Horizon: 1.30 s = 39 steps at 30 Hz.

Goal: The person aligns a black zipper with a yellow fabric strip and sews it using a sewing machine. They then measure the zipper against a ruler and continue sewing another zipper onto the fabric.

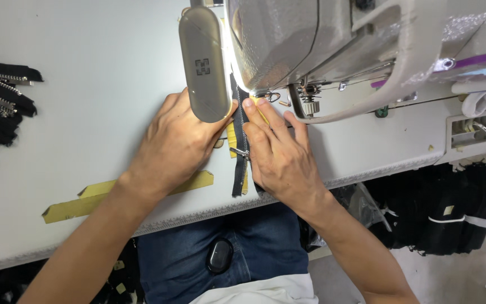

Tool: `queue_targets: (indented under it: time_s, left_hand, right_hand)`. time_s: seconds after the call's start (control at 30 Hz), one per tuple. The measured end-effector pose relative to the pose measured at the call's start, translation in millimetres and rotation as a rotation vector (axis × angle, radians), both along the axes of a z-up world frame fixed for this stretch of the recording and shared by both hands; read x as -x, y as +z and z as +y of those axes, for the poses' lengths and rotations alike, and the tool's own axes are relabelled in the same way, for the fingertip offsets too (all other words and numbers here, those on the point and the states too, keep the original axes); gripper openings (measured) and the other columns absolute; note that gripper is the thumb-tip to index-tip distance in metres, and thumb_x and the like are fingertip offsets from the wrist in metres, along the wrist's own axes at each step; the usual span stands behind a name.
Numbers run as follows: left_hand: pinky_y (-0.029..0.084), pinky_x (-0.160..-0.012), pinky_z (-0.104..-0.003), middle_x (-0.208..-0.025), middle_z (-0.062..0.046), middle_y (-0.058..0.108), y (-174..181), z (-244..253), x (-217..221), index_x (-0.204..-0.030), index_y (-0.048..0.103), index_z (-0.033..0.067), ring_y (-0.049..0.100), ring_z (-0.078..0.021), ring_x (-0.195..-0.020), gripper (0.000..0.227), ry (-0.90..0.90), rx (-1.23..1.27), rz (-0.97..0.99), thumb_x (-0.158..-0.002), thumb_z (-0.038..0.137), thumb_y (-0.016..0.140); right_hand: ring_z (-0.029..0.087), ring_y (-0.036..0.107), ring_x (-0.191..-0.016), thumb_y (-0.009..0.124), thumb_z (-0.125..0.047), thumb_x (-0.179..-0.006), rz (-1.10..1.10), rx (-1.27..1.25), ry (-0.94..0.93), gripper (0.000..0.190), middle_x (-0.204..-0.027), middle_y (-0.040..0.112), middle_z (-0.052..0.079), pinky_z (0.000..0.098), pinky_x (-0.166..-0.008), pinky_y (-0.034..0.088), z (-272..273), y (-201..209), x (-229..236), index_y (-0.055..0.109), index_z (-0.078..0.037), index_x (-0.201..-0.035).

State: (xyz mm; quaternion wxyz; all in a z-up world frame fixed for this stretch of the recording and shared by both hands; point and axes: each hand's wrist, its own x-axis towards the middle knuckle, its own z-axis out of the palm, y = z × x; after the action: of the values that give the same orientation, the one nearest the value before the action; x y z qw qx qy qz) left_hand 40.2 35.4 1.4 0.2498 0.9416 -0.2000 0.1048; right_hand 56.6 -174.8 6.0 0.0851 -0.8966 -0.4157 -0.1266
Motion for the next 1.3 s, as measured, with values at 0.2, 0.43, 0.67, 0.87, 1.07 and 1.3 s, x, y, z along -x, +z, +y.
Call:
queue_targets:
  time_s: [0.2,0.43,0.67,0.87,1.07,1.3]
  left_hand:
    - [0.053,-0.086,-0.042,-0.115,-0.012,0.074,-10,-13,-1,-0.126,0.067,0.0035,0.067,-0.0328,-0.094,0.021,0.039,-0.129,-0.242,-0.106,0.006,0.063]
    - [0.054,-0.09,-0.044,-0.105,-0.013,0.07,-11,-14,6,-0.133,0.065,0.0027,0.064,-0.0335,-0.093,0.029,0.058,-0.139,-0.247,-0.106,0.002,0.057]
    - [0.051,-0.088,-0.043,-0.097,-0.013,0.063,-8,-18,0,-0.123,0.066,0.0022,0.058,-0.0339,-0.087,0.027,0.092,-0.104,-0.197,-0.099,0.0,0.055]
    - [0.053,-0.088,-0.044,-0.093,-0.013,0.06,-13,-14,-10,-0.094,0.065,0.005,0.057,-0.0325,-0.092,0.007,0.15,-0.054,-0.227,-0.1,0.004,0.063]
    - [0.051,-0.088,-0.045,-0.115,-0.021,0.064,-19,-10,-9,-0.106,0.07,0.0052,0.06,-0.0352,-0.101,0.013,0.189,0.003,-0.142,-0.097,0.015,0.07]
    - [0.051,-0.076,-0.049,-0.099,-0.018,0.054,-25,14,-30,-0.082,0.054,-0.005,0.05,-0.0364,-0.093,0.005,0.088,0.069,-0.204,-0.086,-0.007,0.057]
  right_hand:
    - [0.024,0.063,-0.131,0.052,-0.007,-0.103,-0.039,0.022,0.0,0.017,-0.14,0.068,0.01,0.0422,-0.101,0.046,1,8,-4,0.065,-0.007,-0.115]
    - [0.028,0.064,-0.129,0.054,-0.005,-0.102,-0.004,0.0,0.018,0.018,-0.137,0.07,0.011,0.0427,-0.104,0.045,5,6,-4,0.065,-0.004,-0.117]
    - [0.029,0.067,-0.12,0.056,0.001,-0.099,0.015,-0.04,0.037,0.015,-0.136,0.069,0.015,0.0421,-0.1,0.047,11,10,-13,0.064,-0.002,-0.111]
    - [0.028,0.068,-0.107,0.061,-0.005,-0.101,-0.042,-0.001,0.041,0.011,-0.131,0.072,0.016,0.0409,-0.087,0.049,16,6,-20,0.066,-0.003,-0.11]
    - [0.025,0.067,-0.113,0.064,-0.007,-0.098,-0.025,0.032,0.001,0.019,-0.135,0.07,0.014,0.0412,-0.092,0.046,17,3,-20,0.066,-0.003,-0.117]
    - [0.028,0.064,-0.125,0.062,-0.003,-0.096,0.021,-0.066,0.012,0.018,-0.134,0.07,0.015,0.0424,-0.097,0.043,16,2,-14,0.066,-0.003,-0.113]
